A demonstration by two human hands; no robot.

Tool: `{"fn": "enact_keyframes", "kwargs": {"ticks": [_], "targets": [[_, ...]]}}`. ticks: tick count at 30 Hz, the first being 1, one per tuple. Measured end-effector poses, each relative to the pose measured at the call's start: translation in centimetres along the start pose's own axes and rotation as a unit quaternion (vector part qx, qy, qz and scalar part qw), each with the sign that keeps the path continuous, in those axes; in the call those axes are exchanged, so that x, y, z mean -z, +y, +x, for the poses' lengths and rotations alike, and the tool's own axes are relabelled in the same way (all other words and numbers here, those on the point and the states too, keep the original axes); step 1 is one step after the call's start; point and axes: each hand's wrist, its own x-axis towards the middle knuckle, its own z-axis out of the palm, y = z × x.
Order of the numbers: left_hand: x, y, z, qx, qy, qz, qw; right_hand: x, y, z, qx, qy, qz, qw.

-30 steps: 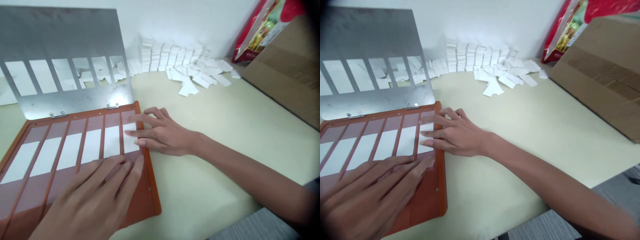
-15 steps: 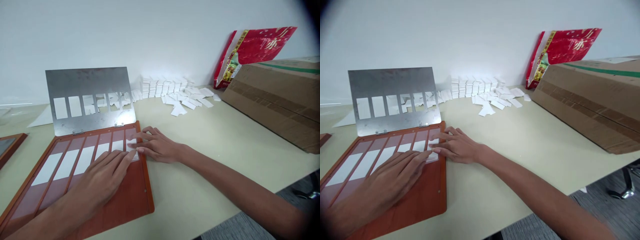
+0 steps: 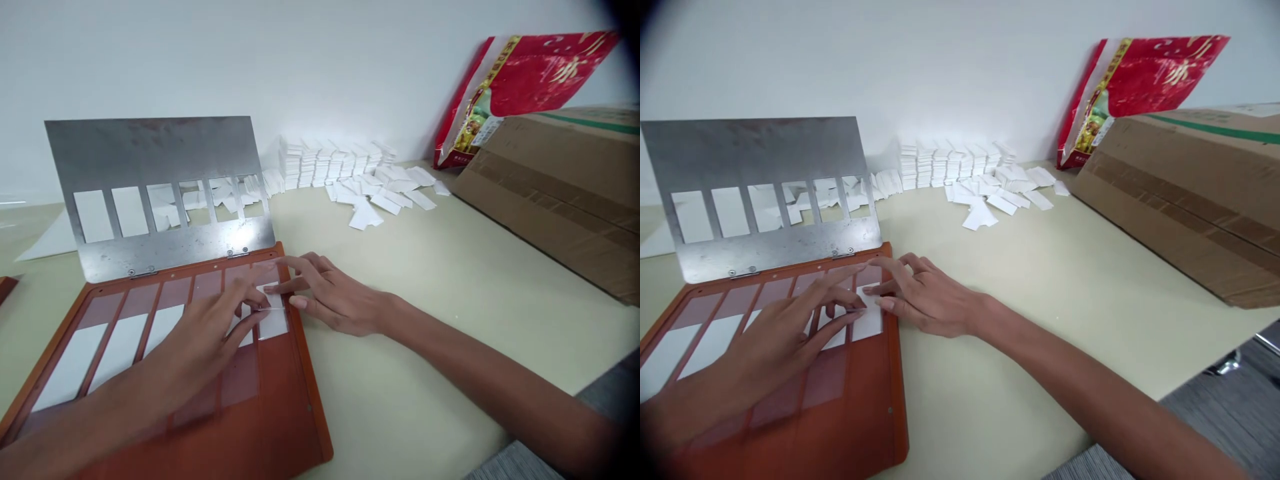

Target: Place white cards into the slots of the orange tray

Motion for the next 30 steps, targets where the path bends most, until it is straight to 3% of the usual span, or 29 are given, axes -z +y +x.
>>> {"fn": "enact_keyframes", "kwargs": {"ticks": [9,22,30], "targets": [[0.1,-0.7,1.4,-0.002,0.022,-0.036,0.999,-0.5,0.3,-0.6,0.018,0.004,-0.079,0.997],[-0.3,-1.9,1.1,0.096,0.036,-0.097,0.99,0.3,0.0,-0.4,-0.014,-0.091,-0.082,0.992],[-0.5,-2.2,0.9,0.125,0.062,-0.09,0.986,0.4,0.1,-0.5,0.018,-0.089,-0.094,0.991]]}}
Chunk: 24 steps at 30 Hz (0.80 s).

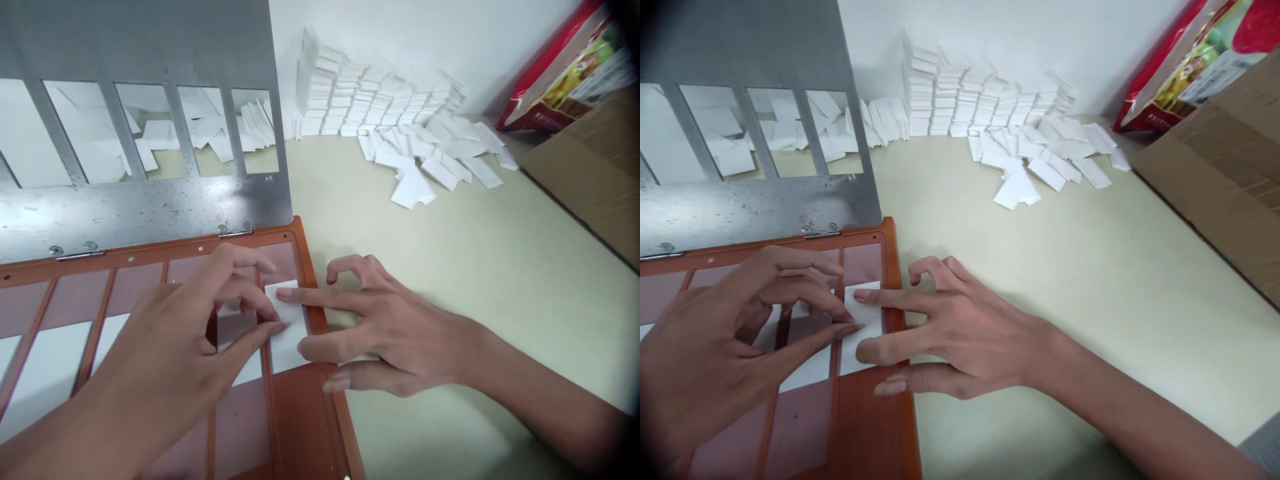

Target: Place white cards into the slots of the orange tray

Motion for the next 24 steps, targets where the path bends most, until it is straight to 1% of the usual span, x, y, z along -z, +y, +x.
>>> {"fn": "enact_keyframes", "kwargs": {"ticks": [5,9,15,17,22,24], "targets": [[0.3,0.5,0.7,-0.009,-0.045,0.021,0.999,-0.1,0.0,0.1,0.015,0.017,-0.005,1.0],[0.6,1.0,1.1,-0.008,-0.067,0.018,0.998,-0.1,0.0,0.0,0.02,0.01,-0.009,1.0],[0.5,0.7,0.8,0.0,-0.06,0.015,0.998,0.1,-0.1,0.0,0.002,-0.006,-0.021,1.0],[0.4,0.7,0.8,-0.004,-0.049,0.019,0.999,0.1,-0.3,0.0,-0.005,-0.01,-0.024,1.0],[0.5,0.8,0.6,-0.003,-0.028,0.074,0.997,-0.3,-1.0,-0.2,-0.031,-0.005,-0.058,0.998],[0.6,0.7,0.5,-0.003,-0.022,0.077,0.997,-0.4,-1.2,-0.3,-0.035,-0.002,-0.068,0.997]]}}
